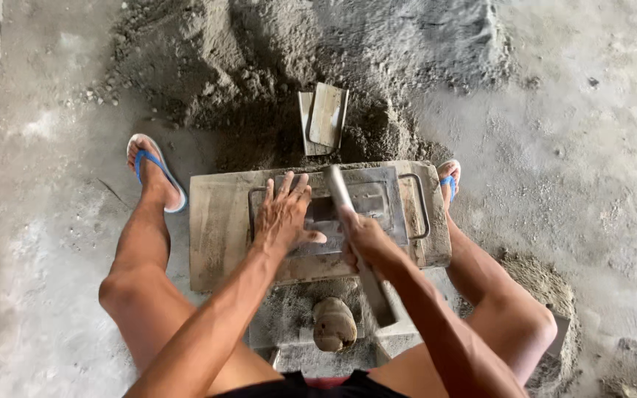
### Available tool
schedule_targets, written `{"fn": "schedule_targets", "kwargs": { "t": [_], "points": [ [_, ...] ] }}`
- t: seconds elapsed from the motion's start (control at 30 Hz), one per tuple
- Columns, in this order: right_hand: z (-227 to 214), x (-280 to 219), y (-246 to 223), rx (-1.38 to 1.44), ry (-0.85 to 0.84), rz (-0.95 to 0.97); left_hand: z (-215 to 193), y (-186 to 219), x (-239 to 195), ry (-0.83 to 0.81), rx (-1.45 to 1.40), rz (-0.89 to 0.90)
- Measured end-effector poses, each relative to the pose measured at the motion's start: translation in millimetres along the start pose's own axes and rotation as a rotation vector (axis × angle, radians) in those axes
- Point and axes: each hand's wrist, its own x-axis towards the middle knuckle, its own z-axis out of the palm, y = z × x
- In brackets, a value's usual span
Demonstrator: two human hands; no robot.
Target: The person scoops wet concrete into a rectangular metal mold using a trowel, levels the surface, and compacts it with a cylindrical roller. They then flip the mold to release the formed brick and stack it with others before repeating the process.
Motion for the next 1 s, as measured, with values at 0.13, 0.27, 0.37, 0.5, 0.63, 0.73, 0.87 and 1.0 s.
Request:
{"fn": "schedule_targets", "kwargs": {
  "t": [0.13,0.27,0.37,0.5,0.63,0.73,0.87,1.0],
  "points": [
    [-7,-33,-47,-0.129,0.035,-0.036,-10,2,-7,-0.024,-0.060,0.003],
    [6,-39,-20,-0.352,0.316,-0.260,1,-1,-4,-0.011,-0.041,0.021],
    [9,-29,-4,-0.184,0.162,-0.069,0,3,-12,-0.020,-0.012,0.012],
    [0,-20,-28,-0.139,0.098,-0.085,1,0,-3,-0.021,-0.006,0.002],
    [15,-25,3,-0.217,0.306,-0.199,-7,3,-10,-0.021,-0.017,0.031],
    [6,-22,-3,-0.002,0.048,-0.057,-9,3,-11,0.056,0.046,0.029],
    [3,-35,-13,-0.154,0.206,-0.116,-17,6,-7,0.022,0.005,0.052],
    [13,21,54,-0.129,0.134,-0.106,-22,6,-11,-0.014,0.047,0.044]
  ]
}}
